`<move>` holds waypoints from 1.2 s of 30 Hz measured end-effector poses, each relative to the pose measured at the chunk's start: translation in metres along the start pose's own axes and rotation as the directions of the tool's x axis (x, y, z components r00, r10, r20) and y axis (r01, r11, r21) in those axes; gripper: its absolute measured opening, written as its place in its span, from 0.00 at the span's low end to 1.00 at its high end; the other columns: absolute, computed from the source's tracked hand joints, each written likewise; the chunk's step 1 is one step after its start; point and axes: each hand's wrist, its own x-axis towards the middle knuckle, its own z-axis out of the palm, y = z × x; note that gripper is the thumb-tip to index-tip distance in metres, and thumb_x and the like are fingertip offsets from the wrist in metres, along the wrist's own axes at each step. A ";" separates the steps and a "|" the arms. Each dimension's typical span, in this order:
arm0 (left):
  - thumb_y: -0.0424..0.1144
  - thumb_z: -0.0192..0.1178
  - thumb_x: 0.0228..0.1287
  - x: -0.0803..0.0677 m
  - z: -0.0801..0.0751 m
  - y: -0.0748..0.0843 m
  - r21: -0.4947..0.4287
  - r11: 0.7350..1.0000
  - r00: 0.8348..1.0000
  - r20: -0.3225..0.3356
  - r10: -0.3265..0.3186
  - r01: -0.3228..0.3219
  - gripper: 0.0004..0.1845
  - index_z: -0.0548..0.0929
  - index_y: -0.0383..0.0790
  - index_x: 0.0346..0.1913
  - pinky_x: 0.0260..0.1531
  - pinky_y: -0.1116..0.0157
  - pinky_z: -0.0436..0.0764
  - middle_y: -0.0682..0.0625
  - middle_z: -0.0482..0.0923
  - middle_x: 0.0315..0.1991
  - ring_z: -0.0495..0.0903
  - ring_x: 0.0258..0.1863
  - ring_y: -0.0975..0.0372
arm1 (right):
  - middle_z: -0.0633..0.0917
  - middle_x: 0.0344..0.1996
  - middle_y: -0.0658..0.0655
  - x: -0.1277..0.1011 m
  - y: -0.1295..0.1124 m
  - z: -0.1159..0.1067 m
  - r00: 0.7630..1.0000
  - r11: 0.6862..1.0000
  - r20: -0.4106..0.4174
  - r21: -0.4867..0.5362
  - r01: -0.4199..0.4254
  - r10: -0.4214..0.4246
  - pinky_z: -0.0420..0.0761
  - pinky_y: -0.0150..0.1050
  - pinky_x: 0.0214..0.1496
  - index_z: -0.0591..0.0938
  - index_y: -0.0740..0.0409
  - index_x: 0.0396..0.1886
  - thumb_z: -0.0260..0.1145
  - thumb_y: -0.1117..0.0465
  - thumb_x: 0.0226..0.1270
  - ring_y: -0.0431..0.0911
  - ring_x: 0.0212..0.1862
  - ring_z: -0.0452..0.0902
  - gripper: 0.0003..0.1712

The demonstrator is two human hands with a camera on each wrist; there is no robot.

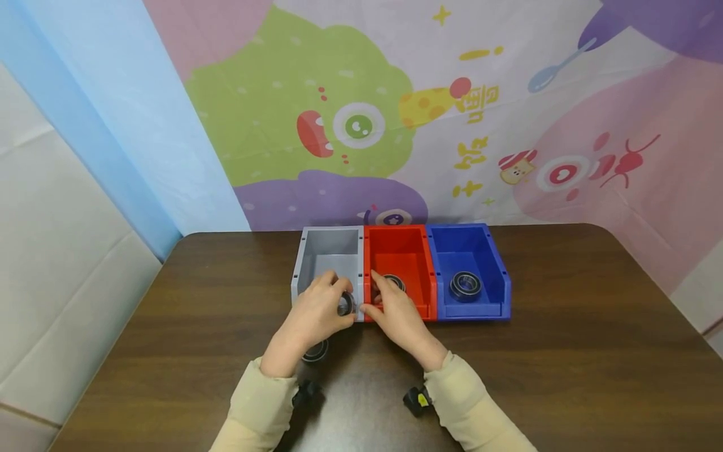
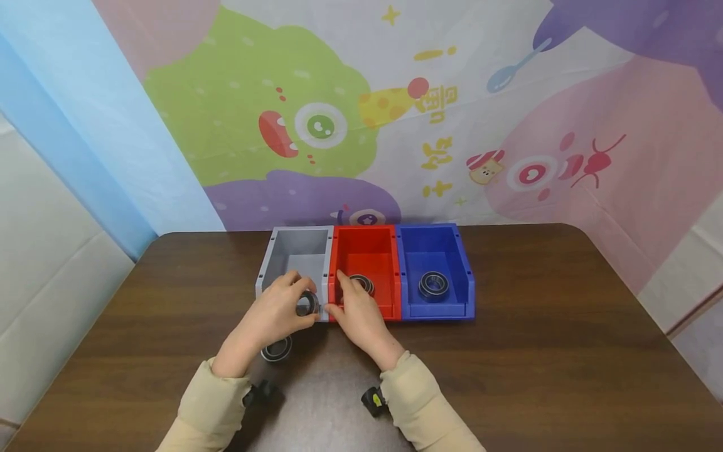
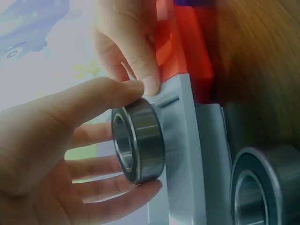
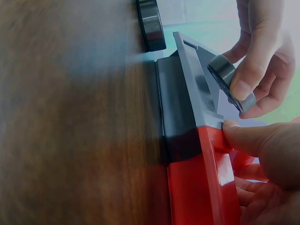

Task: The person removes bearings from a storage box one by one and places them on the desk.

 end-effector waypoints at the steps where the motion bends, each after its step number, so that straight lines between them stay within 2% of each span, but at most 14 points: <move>1: 0.45 0.71 0.42 0.000 0.000 0.001 0.001 1.000 1.000 0.007 0.007 -0.007 0.20 0.77 0.43 0.39 0.26 0.65 0.72 0.52 0.67 0.31 0.69 0.30 0.60 | 0.77 0.47 0.61 0.000 0.000 0.000 1.000 1.000 0.000 0.000 -0.002 0.002 0.78 0.40 0.42 0.62 0.64 0.65 0.66 0.55 0.57 0.46 0.40 0.77 0.39; 8: 0.47 0.71 0.42 -0.002 -0.001 0.005 0.021 0.999 0.997 0.070 0.037 -0.038 0.20 0.78 0.43 0.37 0.27 0.62 0.75 0.52 0.69 0.31 0.71 0.30 0.59 | 0.77 0.46 0.61 0.000 0.000 0.000 1.000 1.000 -0.014 -0.018 0.003 -0.003 0.78 0.40 0.41 0.63 0.64 0.64 0.66 0.55 0.57 0.46 0.39 0.78 0.38; 15: 0.45 0.71 0.43 -0.003 -0.005 0.011 0.027 0.995 0.984 0.151 0.096 -0.101 0.19 0.79 0.41 0.38 0.32 0.60 0.76 0.49 0.71 0.33 0.73 0.33 0.56 | 0.77 0.46 0.61 0.000 -0.001 -0.001 1.000 1.000 -0.015 -0.026 0.003 -0.003 0.78 0.40 0.41 0.63 0.64 0.64 0.66 0.56 0.57 0.46 0.39 0.78 0.37; 21: 0.42 0.71 0.43 -0.004 -0.007 0.016 -0.037 0.993 0.956 0.268 0.121 -0.116 0.18 0.80 0.39 0.39 0.33 0.62 0.75 0.49 0.72 0.33 0.74 0.31 0.57 | 0.78 0.44 0.61 -0.001 -0.002 -0.002 1.000 0.999 -0.025 -0.035 0.014 -0.015 0.78 0.40 0.40 0.64 0.65 0.64 0.67 0.58 0.57 0.46 0.38 0.77 0.37; 25: 0.42 0.71 0.43 -0.005 -0.007 0.019 -0.039 0.992 0.936 0.328 0.128 -0.123 0.19 0.81 0.39 0.40 0.34 0.63 0.75 0.50 0.72 0.33 0.75 0.30 0.58 | 0.77 0.44 0.61 -0.001 -0.002 -0.001 1.000 0.999 -0.021 -0.034 0.008 -0.008 0.78 0.40 0.41 0.64 0.65 0.64 0.66 0.58 0.57 0.46 0.38 0.77 0.37; 32: 0.40 0.71 0.43 -0.009 -0.005 0.026 -0.055 0.982 0.913 0.361 0.189 -0.182 0.17 0.81 0.39 0.38 0.39 0.63 0.75 0.48 0.75 0.37 0.77 0.35 0.57 | 0.77 0.45 0.61 -0.001 -0.002 -0.001 1.000 1.000 -0.010 -0.019 -0.005 0.005 0.78 0.42 0.43 0.63 0.63 0.65 0.66 0.56 0.57 0.46 0.40 0.77 0.38; 36: 0.40 0.71 0.41 -0.010 -0.001 0.029 -0.039 0.981 0.904 0.382 0.190 -0.190 0.15 0.80 0.41 0.34 0.39 0.63 0.75 0.48 0.76 0.38 0.78 0.36 0.56 | 0.77 0.45 0.61 -0.002 -0.002 -0.001 1.000 1.000 -0.005 -0.007 -0.009 0.009 0.77 0.42 0.44 0.62 0.63 0.65 0.66 0.56 0.58 0.46 0.40 0.77 0.38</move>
